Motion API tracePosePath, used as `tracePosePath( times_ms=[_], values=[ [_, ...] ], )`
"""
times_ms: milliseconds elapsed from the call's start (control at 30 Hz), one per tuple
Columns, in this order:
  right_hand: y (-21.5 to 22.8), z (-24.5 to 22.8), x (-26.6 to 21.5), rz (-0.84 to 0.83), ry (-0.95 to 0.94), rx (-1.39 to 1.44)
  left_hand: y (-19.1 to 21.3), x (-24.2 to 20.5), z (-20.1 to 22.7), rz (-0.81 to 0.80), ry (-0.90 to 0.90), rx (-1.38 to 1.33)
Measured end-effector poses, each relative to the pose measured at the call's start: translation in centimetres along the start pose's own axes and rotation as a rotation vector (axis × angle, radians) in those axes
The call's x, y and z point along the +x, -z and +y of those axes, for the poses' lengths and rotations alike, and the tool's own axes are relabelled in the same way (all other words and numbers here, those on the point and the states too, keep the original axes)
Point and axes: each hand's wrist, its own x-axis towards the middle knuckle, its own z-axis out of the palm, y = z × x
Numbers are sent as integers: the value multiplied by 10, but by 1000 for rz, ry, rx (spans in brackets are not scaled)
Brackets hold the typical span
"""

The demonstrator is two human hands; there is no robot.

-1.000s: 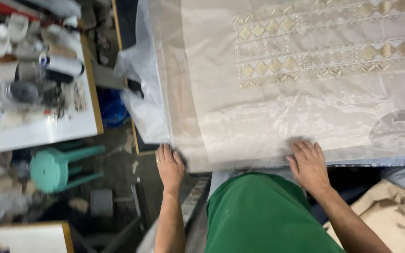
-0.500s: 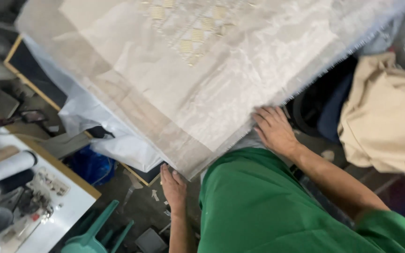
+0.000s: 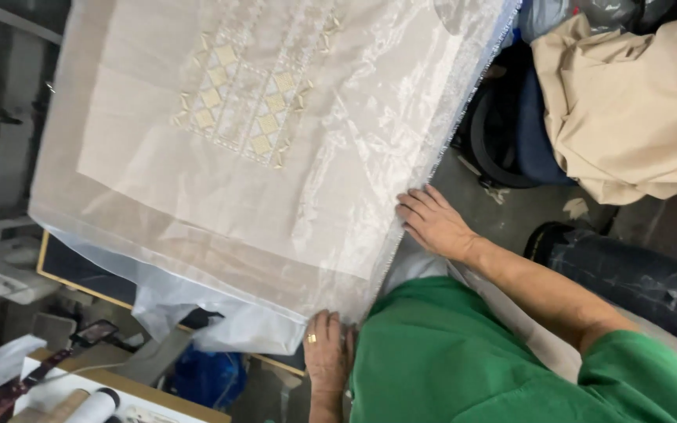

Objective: The person smooths a large piece of white fabric with gold embroidery on a table, securing it with padlocks. They then use a yellow measuring tape to measure the fabric's dimensions.

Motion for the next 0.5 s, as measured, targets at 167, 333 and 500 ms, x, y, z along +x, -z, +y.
tracePosePath(
  times_ms=[167, 333, 500],
  values=[
    [-4, -10, 4, 34, -29, -81, -8, -2, -28, -145, -90, -35],
    [-15, -14, 0, -8, -59, -230, -2, 1, -40, -108, -202, 14],
    [-35, -14, -2, 162, -28, -353, -38, -11, -59, 20, -291, 64]
  ],
)
